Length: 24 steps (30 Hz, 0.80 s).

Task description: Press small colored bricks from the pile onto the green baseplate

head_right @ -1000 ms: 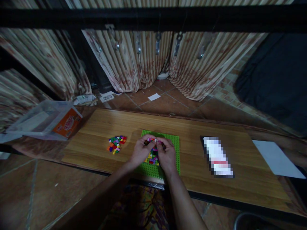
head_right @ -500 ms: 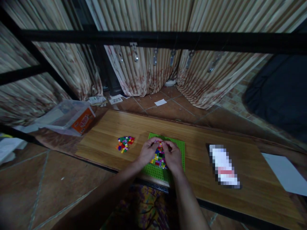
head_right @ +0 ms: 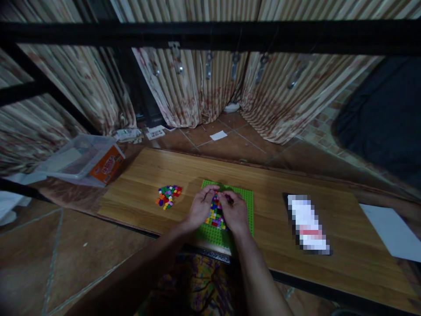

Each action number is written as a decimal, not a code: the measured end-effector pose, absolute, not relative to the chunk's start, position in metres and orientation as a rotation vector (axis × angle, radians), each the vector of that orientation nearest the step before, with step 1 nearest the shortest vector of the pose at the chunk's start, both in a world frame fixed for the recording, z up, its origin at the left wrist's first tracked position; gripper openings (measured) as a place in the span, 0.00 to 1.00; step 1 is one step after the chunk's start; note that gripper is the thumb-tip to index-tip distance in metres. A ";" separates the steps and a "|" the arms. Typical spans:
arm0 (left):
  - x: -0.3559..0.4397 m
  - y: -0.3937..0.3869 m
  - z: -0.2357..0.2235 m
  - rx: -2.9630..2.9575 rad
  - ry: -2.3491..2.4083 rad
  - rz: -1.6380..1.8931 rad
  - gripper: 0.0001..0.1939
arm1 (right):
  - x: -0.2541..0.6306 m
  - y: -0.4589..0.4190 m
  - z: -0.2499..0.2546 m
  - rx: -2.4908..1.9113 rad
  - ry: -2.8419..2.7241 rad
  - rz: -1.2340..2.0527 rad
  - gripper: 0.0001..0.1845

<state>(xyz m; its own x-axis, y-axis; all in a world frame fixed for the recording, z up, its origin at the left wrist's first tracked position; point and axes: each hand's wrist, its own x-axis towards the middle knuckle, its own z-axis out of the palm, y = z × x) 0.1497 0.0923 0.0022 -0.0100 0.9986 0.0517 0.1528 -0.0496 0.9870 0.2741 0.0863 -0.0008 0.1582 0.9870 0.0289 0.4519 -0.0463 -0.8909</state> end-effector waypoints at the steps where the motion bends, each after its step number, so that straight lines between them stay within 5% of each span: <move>1: 0.150 0.092 0.002 1.355 1.315 1.176 0.13 | 0.274 0.086 -0.001 -1.621 -1.401 0.837 0.21; 24: 0.148 0.094 0.004 1.294 1.305 1.218 0.15 | 0.267 0.088 0.009 -1.675 -1.409 0.813 0.24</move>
